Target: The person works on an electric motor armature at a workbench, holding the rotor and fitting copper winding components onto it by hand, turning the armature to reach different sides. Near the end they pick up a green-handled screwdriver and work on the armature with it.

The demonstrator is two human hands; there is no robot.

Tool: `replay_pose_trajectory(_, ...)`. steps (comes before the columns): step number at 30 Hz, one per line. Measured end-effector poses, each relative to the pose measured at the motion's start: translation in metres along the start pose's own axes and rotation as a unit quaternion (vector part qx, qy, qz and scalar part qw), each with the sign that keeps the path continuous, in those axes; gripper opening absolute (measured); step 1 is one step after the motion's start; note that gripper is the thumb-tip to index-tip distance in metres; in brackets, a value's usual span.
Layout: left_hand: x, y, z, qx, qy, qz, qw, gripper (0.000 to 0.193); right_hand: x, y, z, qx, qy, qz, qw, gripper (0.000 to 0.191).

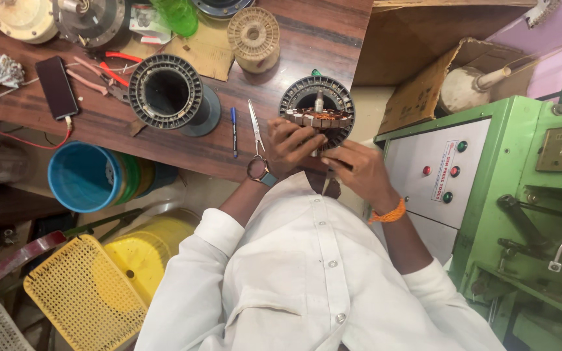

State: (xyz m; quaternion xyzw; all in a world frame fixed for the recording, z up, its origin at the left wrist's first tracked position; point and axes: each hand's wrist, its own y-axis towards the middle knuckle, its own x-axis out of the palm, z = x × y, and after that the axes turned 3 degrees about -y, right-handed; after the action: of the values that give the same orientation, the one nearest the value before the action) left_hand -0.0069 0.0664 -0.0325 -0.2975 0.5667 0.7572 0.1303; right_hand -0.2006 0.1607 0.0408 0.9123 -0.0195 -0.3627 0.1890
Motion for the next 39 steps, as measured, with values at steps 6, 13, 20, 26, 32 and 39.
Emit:
replay_pose_trajectory(6, 0.011, 0.003, 0.017, -0.253, -0.133, 0.085, 0.954, 0.015, -0.016, 0.038, -0.005, 0.037, -0.011, 0.022, 0.999, 0.012)
replay_pose_trajectory(13, 0.014, 0.014, 0.039, -0.378, -0.172, 0.15, 0.897, 0.012, 0.005, 0.078, 0.017, 0.059, 0.037, 0.02, 0.997, 0.01)
replay_pose_trajectory(20, 0.009, 0.014, 0.026, -0.246, -0.014, 0.095, 0.964, 0.016, -0.005, 0.068, 0.041, 0.174, 0.08, -0.004, 0.981, 0.009)
replay_pose_trajectory(26, -0.009, 0.022, -0.002, -0.092, -0.034, -0.007, 0.995, 0.039, -0.028, 0.032, 0.031, 0.163, 0.056, -0.008, 0.985, 0.007)
replay_pose_trajectory(32, -0.011, 0.03, -0.012, -0.098, -0.064, -0.065, 0.991, 0.039, -0.011, 0.016, 0.013, 0.044, 0.017, 0.061, 0.997, 0.009)
replay_pose_trajectory(39, -0.002, 0.018, -0.003, -0.013, -0.054, 0.001, 0.998, 0.044, 0.021, 0.007, 0.021, 0.015, -0.047, 0.075, 0.996, 0.01)
